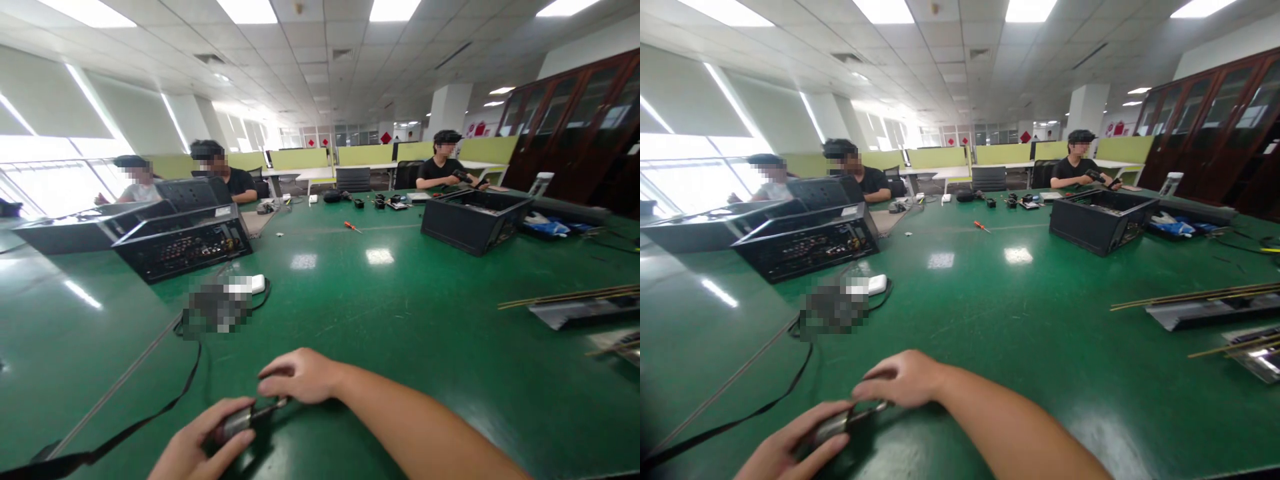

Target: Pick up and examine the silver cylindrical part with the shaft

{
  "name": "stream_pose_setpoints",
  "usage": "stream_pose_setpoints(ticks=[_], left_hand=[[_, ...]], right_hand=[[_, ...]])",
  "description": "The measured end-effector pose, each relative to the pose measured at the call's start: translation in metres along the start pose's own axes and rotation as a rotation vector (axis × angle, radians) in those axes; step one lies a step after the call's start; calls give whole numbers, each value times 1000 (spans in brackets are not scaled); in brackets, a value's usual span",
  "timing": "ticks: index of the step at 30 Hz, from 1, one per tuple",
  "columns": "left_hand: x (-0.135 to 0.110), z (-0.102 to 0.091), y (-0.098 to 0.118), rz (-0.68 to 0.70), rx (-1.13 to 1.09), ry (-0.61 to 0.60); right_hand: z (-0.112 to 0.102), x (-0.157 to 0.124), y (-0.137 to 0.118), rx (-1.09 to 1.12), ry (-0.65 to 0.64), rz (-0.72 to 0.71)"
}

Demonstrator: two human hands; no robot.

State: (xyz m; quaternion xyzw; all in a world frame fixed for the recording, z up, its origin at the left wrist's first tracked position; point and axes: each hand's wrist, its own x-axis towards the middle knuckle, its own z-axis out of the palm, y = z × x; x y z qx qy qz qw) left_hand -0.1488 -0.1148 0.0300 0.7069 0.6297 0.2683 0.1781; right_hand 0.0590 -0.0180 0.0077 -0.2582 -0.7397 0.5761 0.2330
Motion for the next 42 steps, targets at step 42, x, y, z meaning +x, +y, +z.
stream_pose_setpoints(ticks=[42], left_hand=[[133,132,103,399,-287,-162]], right_hand=[[-126,-109,40,-222,405,99]])
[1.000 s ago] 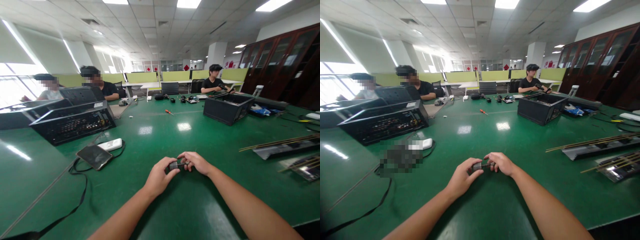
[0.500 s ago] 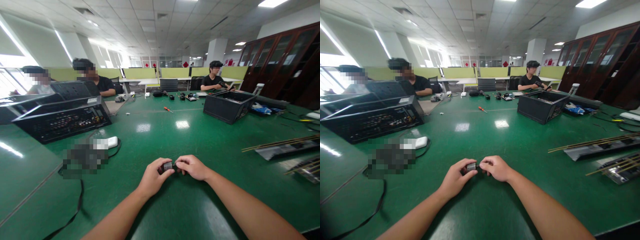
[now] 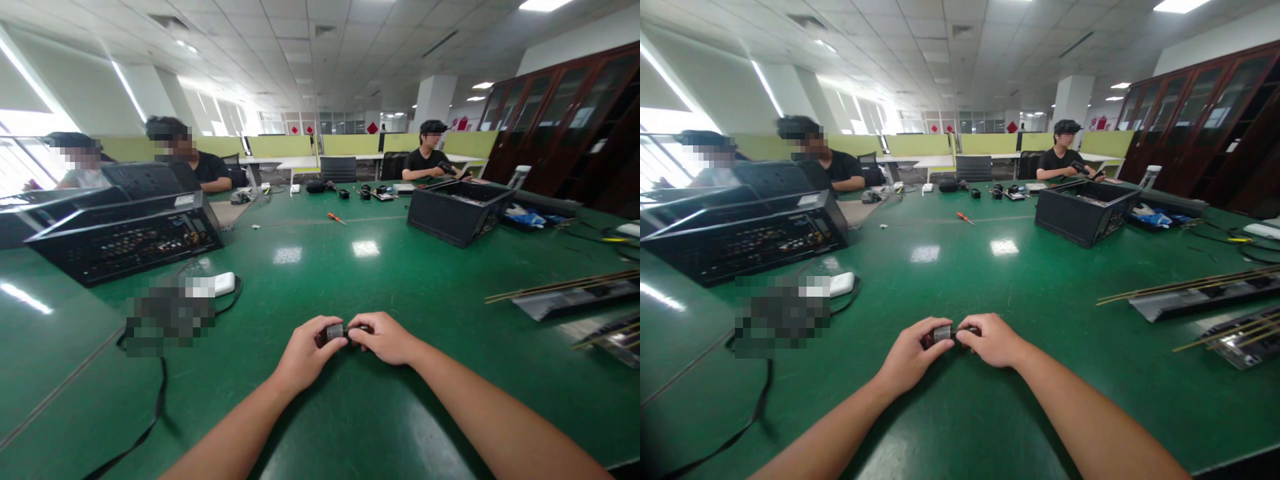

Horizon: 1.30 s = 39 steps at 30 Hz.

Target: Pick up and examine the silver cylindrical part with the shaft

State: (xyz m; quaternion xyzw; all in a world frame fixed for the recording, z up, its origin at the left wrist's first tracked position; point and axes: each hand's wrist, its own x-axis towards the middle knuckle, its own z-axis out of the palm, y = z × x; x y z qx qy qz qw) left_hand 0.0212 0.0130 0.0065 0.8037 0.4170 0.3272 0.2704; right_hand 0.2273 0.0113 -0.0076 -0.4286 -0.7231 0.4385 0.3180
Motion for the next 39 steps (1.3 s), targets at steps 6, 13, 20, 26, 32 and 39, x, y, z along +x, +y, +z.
stream_pose_setpoints(ticks=[6,13,20,26,32,39], left_hand=[[0,1,-1,-16,-3,-1],[-1,2,-1,-34,-15,12],[0,1,-1,-37,-18,13],[-1,1,-1,-46,-21,12],[0,2,-1,-55,-27,19],[0,2,-5,-44,-33,12]], right_hand=[[-1,1,2,-14,-8,-6],[-2,1,6,-7,-9,-1],[-2,2,6,25,-13,21],[-5,1,4,23,-15,23],[-6,1,3,20,-18,15],[-7,1,5,49,-18,17]])
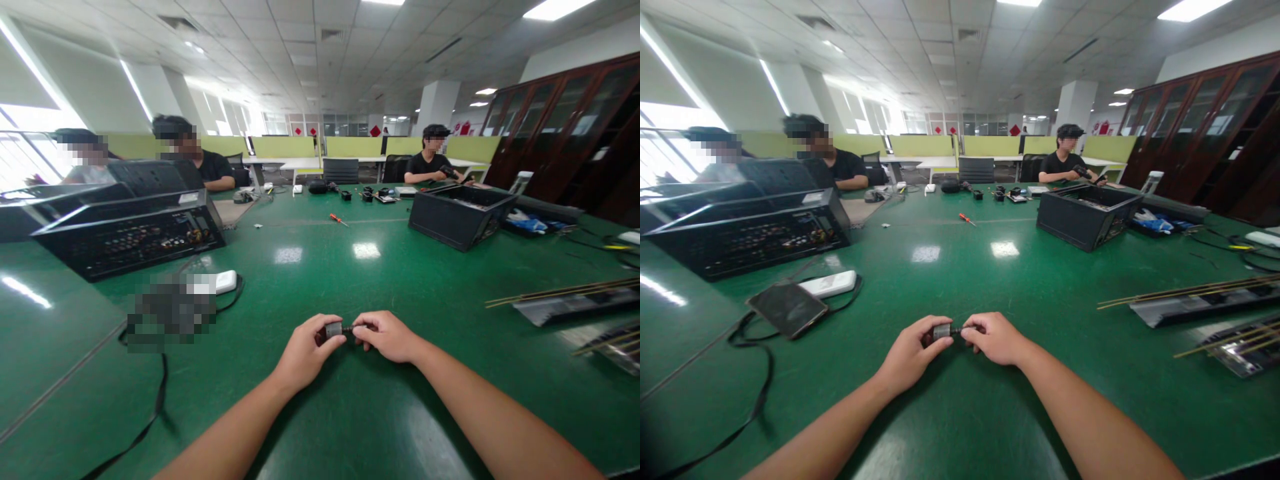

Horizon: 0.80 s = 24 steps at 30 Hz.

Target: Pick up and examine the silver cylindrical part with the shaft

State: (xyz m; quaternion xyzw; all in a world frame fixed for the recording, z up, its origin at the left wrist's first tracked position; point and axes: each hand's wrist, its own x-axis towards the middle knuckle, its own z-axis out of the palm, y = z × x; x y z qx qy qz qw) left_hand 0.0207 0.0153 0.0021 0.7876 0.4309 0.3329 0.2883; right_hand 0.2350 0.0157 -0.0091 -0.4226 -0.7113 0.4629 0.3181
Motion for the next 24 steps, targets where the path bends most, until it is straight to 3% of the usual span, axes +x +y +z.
stream_pose_setpoints(ticks=[24], left_hand=[[0,0,-2,-16,-2,19]], right_hand=[[-6,0,-1,-11,-2,30]])
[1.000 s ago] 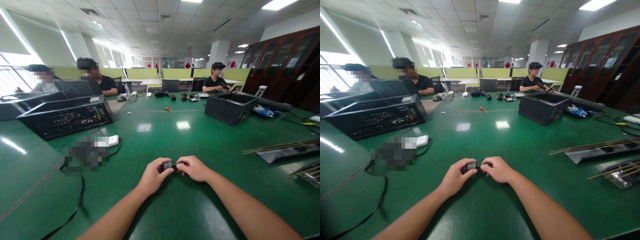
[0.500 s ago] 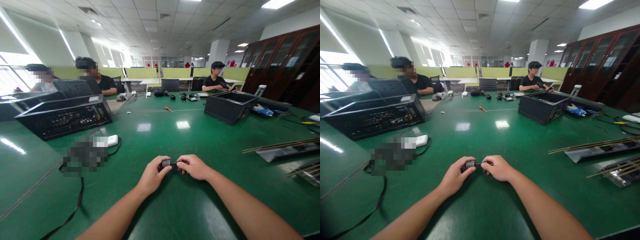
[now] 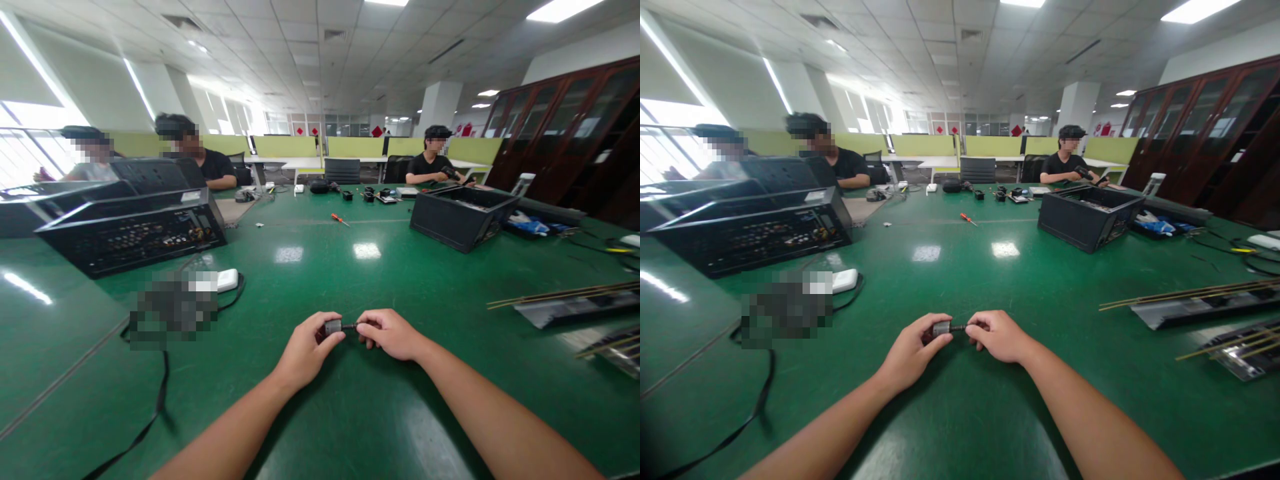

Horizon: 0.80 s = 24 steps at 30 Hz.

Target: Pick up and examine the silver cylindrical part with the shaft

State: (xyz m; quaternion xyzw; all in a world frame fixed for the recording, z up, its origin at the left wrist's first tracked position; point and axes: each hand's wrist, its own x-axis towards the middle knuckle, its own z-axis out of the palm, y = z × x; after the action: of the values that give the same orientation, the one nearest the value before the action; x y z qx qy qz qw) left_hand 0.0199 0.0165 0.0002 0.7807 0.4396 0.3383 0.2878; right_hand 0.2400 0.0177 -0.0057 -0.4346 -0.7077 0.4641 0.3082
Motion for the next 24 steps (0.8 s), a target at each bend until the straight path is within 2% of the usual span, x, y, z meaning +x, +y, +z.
stream_pose_setpoints(ticks=[10,24], left_hand=[[1,1,3,-29,-10,34],[2,1,-4,-62,-84,8]], right_hand=[[-2,-1,2,1,10,7],[-2,0,5,49,14,15]])
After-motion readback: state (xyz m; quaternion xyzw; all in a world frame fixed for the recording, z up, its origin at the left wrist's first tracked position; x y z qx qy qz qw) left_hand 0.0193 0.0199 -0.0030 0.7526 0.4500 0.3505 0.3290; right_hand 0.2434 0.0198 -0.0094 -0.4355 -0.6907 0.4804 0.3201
